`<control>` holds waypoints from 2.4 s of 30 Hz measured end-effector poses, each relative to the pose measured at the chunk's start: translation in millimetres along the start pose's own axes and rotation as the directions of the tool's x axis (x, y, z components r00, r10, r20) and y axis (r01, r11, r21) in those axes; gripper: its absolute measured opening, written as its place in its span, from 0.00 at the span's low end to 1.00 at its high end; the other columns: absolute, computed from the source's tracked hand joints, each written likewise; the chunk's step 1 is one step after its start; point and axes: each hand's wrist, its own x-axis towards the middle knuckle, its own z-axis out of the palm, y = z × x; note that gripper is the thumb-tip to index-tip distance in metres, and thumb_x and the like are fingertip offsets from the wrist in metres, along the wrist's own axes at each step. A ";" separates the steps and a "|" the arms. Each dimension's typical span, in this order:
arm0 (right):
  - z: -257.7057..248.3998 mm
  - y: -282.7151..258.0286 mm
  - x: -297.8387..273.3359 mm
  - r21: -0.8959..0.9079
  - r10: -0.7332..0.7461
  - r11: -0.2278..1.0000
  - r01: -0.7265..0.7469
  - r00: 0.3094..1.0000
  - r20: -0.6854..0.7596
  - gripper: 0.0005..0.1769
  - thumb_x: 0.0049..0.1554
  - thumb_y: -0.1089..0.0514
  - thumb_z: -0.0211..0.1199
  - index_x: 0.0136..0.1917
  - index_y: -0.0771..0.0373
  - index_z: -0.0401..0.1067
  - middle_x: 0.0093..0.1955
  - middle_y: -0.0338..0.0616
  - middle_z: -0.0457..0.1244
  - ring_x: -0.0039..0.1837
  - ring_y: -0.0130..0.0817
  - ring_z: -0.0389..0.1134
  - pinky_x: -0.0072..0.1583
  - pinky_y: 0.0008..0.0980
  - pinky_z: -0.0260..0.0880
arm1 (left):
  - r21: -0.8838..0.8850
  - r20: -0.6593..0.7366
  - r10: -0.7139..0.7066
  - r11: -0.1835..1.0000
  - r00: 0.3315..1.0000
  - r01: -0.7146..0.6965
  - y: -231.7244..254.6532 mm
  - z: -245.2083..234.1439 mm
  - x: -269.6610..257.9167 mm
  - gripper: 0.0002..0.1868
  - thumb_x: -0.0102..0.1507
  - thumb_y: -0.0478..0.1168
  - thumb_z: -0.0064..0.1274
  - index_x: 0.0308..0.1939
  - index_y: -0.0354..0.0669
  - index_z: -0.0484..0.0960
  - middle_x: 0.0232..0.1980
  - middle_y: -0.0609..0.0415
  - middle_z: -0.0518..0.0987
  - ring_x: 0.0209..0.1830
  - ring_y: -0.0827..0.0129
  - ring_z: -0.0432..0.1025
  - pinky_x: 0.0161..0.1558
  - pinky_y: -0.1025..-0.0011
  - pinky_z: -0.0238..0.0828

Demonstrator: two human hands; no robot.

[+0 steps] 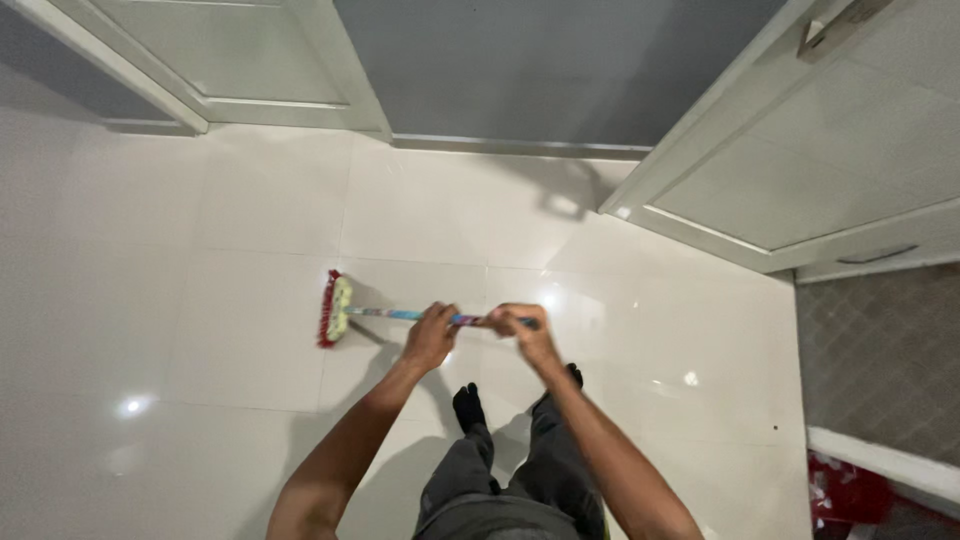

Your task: The person sweeps a tiled floor using a broom and a dustpan. They gather debris into a pile and sweep it into the dustpan, repeating the process to clean the area near a doorway.

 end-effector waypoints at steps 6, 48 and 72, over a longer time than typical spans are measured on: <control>54.7 34.4 -23.3 -0.054 -0.076 0.995 0.084 0.986 0.146 0.17 0.64 0.64 0.58 0.33 0.72 0.72 0.31 0.41 0.64 0.36 0.27 0.60 0.41 0.30 0.62 | -0.124 -0.094 -0.056 0.991 0.994 0.044 -62.8 29.1 -40.4 0.07 0.62 0.32 0.53 0.44 0.43 0.77 0.48 0.43 0.76 0.53 0.46 0.70 0.54 0.53 0.69; -172.7 -68.3 -161.6 0.250 -0.268 0.913 0.323 0.935 -0.231 0.11 0.55 0.65 0.55 0.39 0.76 0.74 0.31 0.52 0.65 0.31 0.39 0.68 0.37 0.37 0.73 | -0.239 -0.048 0.230 0.942 0.972 -0.235 229.4 101.3 -81.2 0.19 0.66 0.31 0.49 0.61 0.37 0.73 0.47 0.40 0.76 0.48 0.48 0.71 0.50 0.52 0.68; -34.6 12.2 -226.1 0.062 -0.111 0.992 0.112 0.994 -0.009 0.22 0.60 0.67 0.52 0.24 0.71 0.64 0.25 0.43 0.57 0.31 0.30 0.56 0.37 0.31 0.57 | -0.223 -0.124 0.040 0.973 0.991 -0.067 96.7 131.6 -204.0 0.06 0.65 0.33 0.51 0.46 0.39 0.78 0.42 0.39 0.79 0.45 0.44 0.73 0.50 0.51 0.69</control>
